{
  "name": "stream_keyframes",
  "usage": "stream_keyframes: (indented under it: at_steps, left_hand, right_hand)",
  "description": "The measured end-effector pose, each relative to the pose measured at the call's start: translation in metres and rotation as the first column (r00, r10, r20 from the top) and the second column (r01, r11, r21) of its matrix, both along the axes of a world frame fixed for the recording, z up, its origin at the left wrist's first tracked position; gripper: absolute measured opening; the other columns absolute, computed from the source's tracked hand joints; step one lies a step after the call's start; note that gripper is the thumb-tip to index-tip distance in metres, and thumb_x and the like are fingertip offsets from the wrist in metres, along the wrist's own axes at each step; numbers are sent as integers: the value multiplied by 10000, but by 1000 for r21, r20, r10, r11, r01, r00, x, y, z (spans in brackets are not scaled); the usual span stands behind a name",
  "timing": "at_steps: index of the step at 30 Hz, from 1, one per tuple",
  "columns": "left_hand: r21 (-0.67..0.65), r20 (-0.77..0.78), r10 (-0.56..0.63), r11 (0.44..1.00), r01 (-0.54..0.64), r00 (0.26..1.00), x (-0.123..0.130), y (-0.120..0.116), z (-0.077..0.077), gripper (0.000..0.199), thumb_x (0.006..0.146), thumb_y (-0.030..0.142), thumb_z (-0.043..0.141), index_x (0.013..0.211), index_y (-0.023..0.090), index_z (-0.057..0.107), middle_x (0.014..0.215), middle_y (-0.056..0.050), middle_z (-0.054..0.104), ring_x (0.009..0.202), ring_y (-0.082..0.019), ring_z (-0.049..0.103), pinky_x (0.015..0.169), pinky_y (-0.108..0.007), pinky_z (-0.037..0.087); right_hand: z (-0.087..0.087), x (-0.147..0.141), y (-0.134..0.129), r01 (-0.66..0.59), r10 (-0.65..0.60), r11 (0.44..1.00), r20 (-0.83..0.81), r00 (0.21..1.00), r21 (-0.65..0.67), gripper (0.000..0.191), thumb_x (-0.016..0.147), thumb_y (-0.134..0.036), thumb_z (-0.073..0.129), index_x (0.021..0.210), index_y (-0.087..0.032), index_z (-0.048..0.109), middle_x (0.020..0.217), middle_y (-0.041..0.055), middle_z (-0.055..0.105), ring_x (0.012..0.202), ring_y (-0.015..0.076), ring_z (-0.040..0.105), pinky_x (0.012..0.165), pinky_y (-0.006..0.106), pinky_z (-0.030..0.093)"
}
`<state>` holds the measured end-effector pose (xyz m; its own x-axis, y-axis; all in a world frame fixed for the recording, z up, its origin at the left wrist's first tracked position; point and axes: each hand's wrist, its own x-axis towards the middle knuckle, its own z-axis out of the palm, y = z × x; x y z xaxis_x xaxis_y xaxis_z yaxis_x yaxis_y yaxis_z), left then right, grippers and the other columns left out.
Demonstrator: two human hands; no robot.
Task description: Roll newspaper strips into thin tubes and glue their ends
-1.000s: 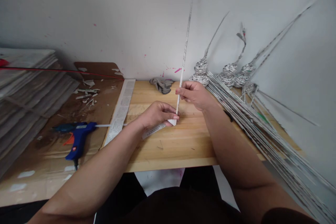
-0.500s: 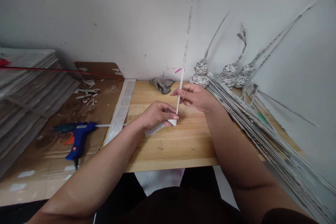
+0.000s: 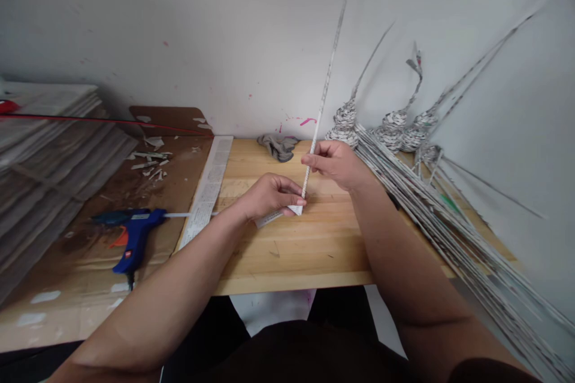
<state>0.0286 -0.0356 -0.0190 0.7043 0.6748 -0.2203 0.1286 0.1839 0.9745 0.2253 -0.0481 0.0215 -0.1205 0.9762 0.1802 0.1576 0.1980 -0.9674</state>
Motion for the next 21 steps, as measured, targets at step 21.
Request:
stream_keyframes:
  at_steps: [21]
  left_hand:
    - [-52,5,16,999,-16,1000,1,-3,2,395,523,345,899,806,134,721,758,-44,714,675,-145,663,610,-276,566]
  right_hand:
    - [1,3,0,-46,42,998,-128,991,-32,343,717,-418,791,677,-152,577,564,-31,514,478,54,395,405,195,217]
